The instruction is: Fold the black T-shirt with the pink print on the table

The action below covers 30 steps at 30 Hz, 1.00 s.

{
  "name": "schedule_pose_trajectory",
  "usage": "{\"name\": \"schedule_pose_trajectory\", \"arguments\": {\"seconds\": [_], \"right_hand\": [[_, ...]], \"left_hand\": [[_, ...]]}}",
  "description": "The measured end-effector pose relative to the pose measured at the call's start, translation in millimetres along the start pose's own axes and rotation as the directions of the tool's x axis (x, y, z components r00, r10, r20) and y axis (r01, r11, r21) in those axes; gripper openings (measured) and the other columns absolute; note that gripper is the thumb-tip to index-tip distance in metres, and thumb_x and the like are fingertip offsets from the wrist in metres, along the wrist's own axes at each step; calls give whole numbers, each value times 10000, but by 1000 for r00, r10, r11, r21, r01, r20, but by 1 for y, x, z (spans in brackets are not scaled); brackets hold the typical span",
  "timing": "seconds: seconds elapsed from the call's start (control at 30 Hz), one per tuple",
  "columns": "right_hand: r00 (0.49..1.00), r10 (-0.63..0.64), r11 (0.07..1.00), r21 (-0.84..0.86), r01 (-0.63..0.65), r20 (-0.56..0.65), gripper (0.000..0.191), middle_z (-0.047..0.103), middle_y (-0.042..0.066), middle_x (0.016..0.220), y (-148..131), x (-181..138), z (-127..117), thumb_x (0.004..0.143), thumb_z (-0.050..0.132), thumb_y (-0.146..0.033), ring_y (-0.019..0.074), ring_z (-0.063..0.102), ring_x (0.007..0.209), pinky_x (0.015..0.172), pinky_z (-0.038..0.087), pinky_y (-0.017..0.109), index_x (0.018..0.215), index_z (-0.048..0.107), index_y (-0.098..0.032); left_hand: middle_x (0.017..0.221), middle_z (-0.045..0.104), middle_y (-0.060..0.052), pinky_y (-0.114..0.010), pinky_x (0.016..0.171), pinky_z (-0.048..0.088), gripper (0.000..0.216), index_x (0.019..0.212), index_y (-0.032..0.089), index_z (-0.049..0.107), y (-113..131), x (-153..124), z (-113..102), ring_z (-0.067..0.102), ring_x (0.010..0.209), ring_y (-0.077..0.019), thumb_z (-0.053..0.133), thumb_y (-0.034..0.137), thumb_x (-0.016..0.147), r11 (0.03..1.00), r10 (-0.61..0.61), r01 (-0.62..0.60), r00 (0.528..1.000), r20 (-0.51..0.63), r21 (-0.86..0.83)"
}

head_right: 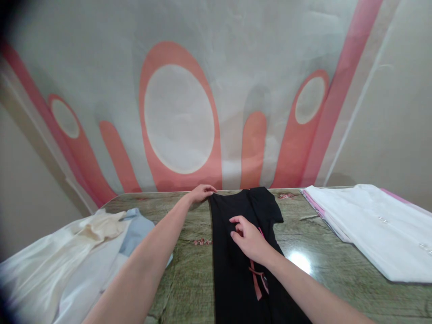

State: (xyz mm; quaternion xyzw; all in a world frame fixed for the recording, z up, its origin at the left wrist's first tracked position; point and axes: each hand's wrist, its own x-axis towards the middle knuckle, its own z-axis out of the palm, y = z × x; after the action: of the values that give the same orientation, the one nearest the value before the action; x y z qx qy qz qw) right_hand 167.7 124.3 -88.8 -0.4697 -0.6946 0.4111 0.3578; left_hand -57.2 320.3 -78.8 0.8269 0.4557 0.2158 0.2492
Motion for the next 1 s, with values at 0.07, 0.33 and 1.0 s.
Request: {"name": "schedule_pose_trajectory", "arguments": {"seconds": [0.07,0.33,1.0], "right_hand": [[1000,-8,1000,-28,7,-10,272,412,-69,609,3,0,0,788,466,-210,98,400,531,504,317,228,1059,450,-194],[997,-53,991,-127,44,-63,284,491,-29,744,5,0,1,761,489,-192,101,488,608,575,390,245,1045,483,-187],[941,-323,833,-502,233,-99,285,590,86,1126,14,15,-36,813,401,-143,186,525,1061,955,385,353,986,626,-163]], "left_hand": [[904,664,-24,-266,822,433,234,953,185,670,3,-1,1,578,865,-158,553,221,753,997,-29,31,999,-24,70],[1122,562,-71,-386,965,323,341,1039,215,608,44,-21,12,473,1101,-234,466,92,755,941,-39,96,983,-177,326],[1437,261,-87,-435,1055,144,514,1348,159,328,52,-66,56,193,1326,-238,206,403,913,844,-69,127,989,-129,520]]}}
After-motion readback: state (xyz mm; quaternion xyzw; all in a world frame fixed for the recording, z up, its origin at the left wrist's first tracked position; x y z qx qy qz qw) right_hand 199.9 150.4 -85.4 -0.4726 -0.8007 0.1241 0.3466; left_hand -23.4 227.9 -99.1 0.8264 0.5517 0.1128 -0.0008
